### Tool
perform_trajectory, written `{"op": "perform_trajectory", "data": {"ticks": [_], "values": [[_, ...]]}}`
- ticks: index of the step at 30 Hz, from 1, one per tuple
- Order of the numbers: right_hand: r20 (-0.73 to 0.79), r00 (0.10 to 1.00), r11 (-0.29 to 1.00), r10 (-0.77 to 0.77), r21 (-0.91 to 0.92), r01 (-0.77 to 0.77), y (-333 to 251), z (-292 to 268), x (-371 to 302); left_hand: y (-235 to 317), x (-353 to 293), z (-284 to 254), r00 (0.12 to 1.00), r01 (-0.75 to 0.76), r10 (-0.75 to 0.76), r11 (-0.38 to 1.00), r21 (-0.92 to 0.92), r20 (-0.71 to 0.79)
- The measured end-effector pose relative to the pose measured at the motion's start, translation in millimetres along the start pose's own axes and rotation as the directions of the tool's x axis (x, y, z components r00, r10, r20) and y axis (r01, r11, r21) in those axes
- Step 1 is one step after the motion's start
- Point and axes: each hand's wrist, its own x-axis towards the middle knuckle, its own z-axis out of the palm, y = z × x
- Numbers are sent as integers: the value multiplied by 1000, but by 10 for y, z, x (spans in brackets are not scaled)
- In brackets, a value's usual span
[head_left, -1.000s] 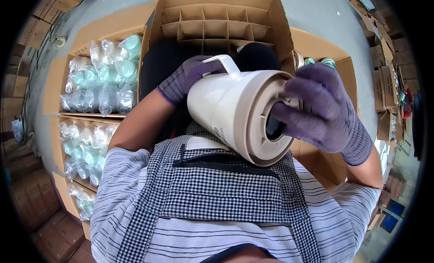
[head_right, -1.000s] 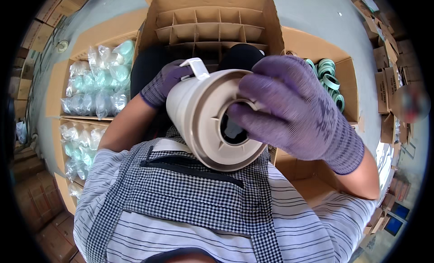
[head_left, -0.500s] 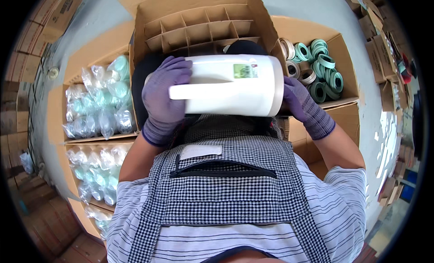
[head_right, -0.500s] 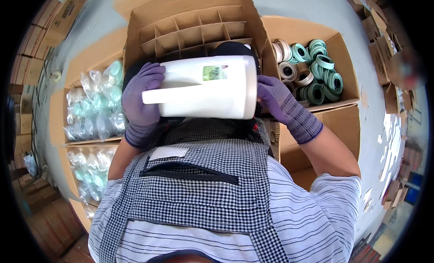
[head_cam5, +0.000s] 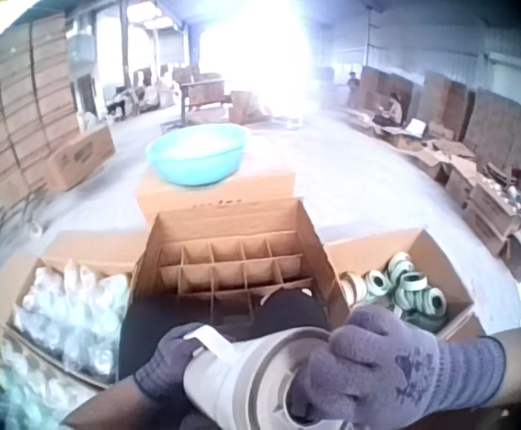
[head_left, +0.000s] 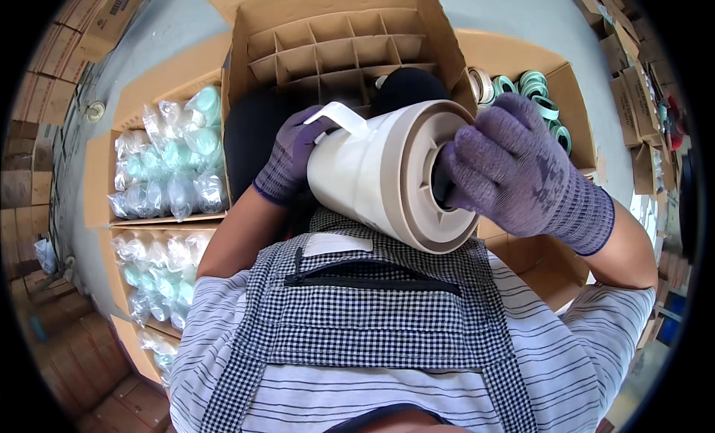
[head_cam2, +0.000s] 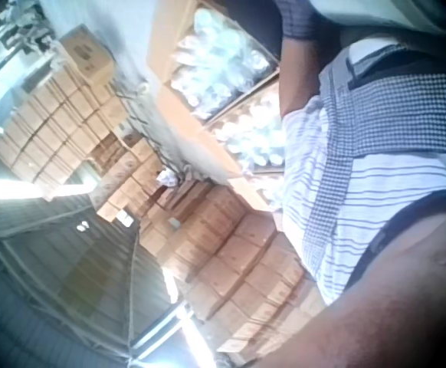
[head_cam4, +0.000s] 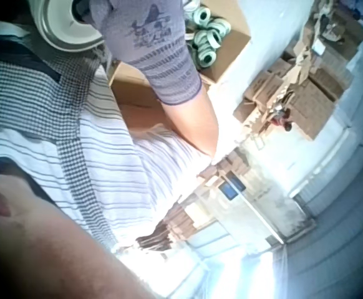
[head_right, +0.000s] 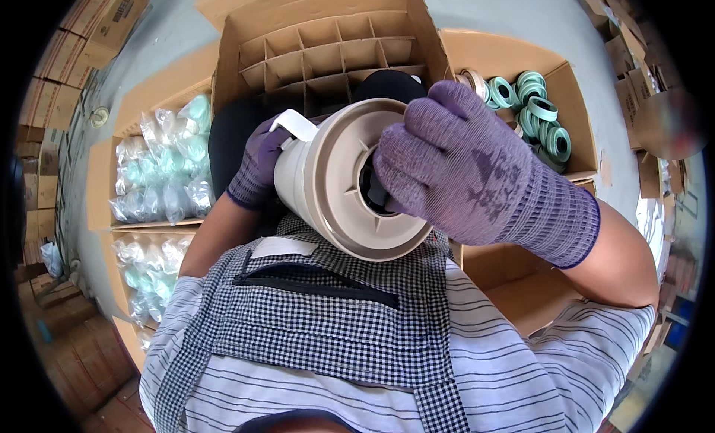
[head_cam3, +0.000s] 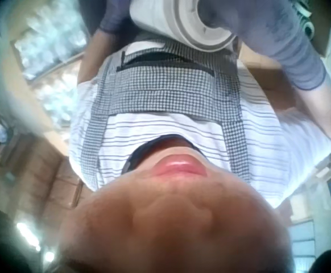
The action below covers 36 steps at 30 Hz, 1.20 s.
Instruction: The person assembles white electric kettles by hand in a warehouse setting. They pick up kettle bodies, insert internal components, and screw on lids, then place the finished units into plastic bags and cardboard boxes.
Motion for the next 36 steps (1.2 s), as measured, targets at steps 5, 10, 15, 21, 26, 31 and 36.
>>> {"op": "perform_trajectory", "data": {"ticks": [5,10,15,21,26,31,36], "values": [[37,970,958,240,153,-242,-19,62,42,182,9,-150,973,217,-231,935,-282,-19],[237,691,468,683,583,-664,3,764,-294,461,38,-242,891,163,-234,965,-207,-390],[344,579,-35,739,878,-478,-328,1420,-177,83,209,-607,873,-161,220,972,169,-434],[278,882,566,380,684,-460,-28,1344,243,-254,638,-717,886,-462,460,887,18,65],[22,781,438,624,817,-374,1099,1369,1382,-165,654,-398,837,-532,536,844,65,-114],[680,729,12,-79,732,-681,1349,1651,2722,-175,441,-568,802,-560,556,827,51,-220],[774,633,-74,-13,631,-773,1540,1933,2727,-1509,-205,-1897,907,-37,84,992,121,-412]]}}
